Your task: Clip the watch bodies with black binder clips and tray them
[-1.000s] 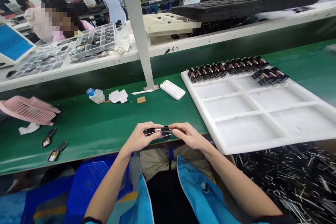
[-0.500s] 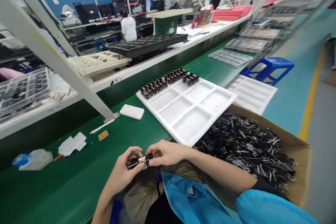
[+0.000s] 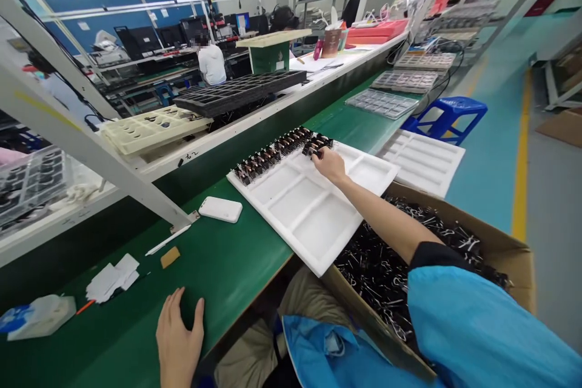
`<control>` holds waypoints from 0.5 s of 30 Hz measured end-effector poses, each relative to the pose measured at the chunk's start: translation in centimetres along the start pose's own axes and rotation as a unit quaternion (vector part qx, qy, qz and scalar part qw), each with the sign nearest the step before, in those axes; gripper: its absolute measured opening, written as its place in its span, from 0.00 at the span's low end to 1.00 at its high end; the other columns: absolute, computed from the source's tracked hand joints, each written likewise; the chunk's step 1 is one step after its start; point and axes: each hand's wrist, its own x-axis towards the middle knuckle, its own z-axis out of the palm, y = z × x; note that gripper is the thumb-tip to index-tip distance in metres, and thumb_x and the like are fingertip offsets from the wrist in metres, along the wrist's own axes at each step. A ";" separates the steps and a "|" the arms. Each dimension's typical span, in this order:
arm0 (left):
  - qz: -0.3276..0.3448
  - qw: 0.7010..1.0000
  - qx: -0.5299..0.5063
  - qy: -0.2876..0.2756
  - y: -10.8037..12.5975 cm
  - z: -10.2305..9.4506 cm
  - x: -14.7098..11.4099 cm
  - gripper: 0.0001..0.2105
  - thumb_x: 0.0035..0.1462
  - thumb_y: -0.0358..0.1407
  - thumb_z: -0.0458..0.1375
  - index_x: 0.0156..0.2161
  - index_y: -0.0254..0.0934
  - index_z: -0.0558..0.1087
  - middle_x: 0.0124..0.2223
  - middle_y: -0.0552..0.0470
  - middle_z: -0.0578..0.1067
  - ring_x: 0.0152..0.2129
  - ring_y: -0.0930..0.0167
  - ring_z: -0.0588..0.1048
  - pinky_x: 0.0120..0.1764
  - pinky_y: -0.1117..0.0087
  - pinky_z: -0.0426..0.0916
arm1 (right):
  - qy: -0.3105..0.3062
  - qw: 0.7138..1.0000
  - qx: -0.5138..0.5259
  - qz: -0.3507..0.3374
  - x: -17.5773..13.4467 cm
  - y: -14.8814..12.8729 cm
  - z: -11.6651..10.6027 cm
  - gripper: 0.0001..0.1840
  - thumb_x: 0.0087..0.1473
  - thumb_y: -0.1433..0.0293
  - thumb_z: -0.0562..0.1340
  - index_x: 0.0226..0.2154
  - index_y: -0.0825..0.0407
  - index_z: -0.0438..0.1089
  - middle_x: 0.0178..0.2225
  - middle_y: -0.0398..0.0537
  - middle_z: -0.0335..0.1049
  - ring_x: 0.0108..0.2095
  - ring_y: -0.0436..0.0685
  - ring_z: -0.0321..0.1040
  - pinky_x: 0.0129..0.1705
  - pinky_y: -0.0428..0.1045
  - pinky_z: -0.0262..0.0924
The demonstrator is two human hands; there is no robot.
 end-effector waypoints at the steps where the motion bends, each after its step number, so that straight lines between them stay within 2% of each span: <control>1: 0.006 1.000 0.005 0.001 -0.2 0.2 -0.3 0.36 0.65 0.61 0.48 0.63 0.33 0.69 0.65 0.30 0.72 0.68 0.43 0.65 0.69 0.39 0.61 | 0.007 1.000 -0.022 -0.001 1.0 0.3 0.5 0.19 0.68 0.64 0.59 0.55 0.58 0.70 0.51 0.69 0.76 0.52 0.72 0.71 0.54 0.60 0.63; 8: 0.004 1.000 0.015 0.004 -0.6 0.7 -0.5 0.34 0.64 0.60 0.48 0.60 0.34 0.72 0.66 0.32 0.73 0.68 0.44 0.66 0.69 0.40 0.61 | 0.021 0.993 -0.112 -0.043 3.6 1.1 3.0 0.21 0.70 0.63 0.57 0.56 0.61 0.71 0.52 0.70 0.73 0.55 0.71 0.67 0.56 0.58 0.61; 12: 0.009 1.000 -0.007 0.023 -0.8 0.8 -0.7 0.32 0.63 0.61 0.50 0.58 0.37 0.73 0.63 0.33 0.75 0.67 0.43 0.67 0.68 0.38 0.62 | 0.033 0.988 -0.128 -0.081 3.3 0.9 3.2 0.20 0.71 0.66 0.57 0.58 0.58 0.72 0.59 0.68 0.70 0.61 0.70 0.59 0.59 0.57 0.57; 15: 0.017 0.999 -0.029 0.029 -1.0 0.9 -0.9 0.28 0.64 0.58 0.53 0.58 0.40 0.74 0.63 0.35 0.76 0.67 0.43 0.67 0.67 0.37 0.63 | 0.042 0.986 -0.136 -0.082 2.8 0.6 2.9 0.21 0.70 0.69 0.58 0.59 0.63 0.72 0.59 0.72 0.70 0.59 0.69 0.61 0.57 0.56 0.58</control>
